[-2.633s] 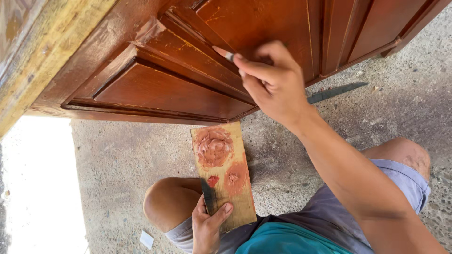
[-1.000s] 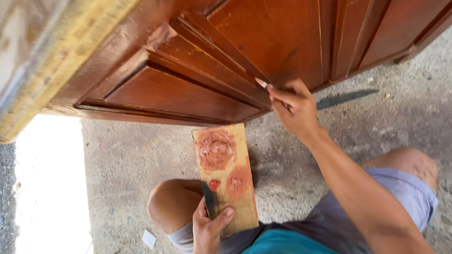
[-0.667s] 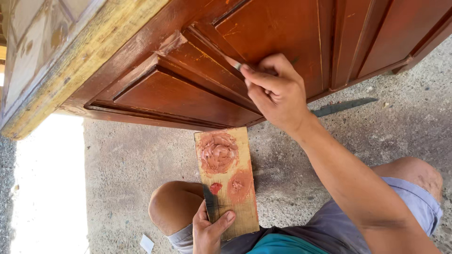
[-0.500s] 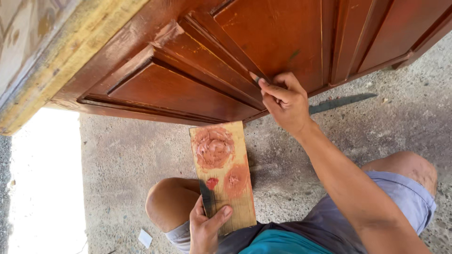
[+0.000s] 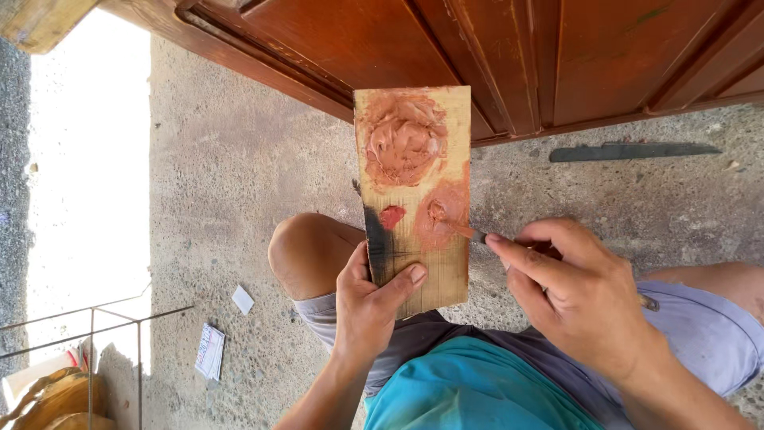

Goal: The person sits on the floor holding a board with pink wood filler and uses a small stick to scoop filler and press it into scratches and dents on the panels and edges of a wooden cabinet door, repeating the scooping and dabbing over several damaged spots.

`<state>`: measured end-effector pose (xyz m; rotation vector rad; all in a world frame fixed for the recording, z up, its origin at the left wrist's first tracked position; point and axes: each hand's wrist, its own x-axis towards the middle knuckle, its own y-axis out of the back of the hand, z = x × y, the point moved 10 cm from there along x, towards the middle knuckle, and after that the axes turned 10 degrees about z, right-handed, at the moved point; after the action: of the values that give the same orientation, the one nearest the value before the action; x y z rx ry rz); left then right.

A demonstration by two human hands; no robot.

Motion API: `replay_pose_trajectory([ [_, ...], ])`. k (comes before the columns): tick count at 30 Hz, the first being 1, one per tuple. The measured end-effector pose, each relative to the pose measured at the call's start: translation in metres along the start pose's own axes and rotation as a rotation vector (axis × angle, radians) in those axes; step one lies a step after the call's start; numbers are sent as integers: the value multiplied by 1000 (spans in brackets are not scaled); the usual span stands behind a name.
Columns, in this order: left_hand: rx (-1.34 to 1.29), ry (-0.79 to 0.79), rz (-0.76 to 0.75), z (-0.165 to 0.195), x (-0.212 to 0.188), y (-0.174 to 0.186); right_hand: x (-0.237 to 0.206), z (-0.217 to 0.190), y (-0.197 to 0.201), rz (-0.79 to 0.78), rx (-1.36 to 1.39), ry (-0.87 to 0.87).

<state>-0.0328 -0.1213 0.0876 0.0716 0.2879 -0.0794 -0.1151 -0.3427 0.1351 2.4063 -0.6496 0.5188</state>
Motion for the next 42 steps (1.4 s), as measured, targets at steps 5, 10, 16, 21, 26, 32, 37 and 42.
replay_pose_trajectory([
  [5, 32, -13, -4, 10, -3, -6, 9, -10, -4, 12, -32, 35],
  [10, 109, -40, -7, 18, -4, -7, 9, -9, -9, -17, -16, 15],
  [16, 206, -95, 19, 15, -2, 2, -1, -1, -22, -57, 113, -14],
  [21, 91, 10, 58, -8, 9, 17, -8, 72, -18, 48, 592, -201],
  [26, 21, 74, 49, -48, 13, 38, 10, 173, -5, 481, 101, -216],
  [32, 63, 77, 34, -73, 16, 55, 16, 214, -32, 540, 177, -278],
  [37, 55, 121, 54, -76, 16, 58, 26, 218, -45, 525, 184, -208],
  [42, 128, 101, 42, -75, 17, 57, 28, 225, -50, 556, 215, -185],
])
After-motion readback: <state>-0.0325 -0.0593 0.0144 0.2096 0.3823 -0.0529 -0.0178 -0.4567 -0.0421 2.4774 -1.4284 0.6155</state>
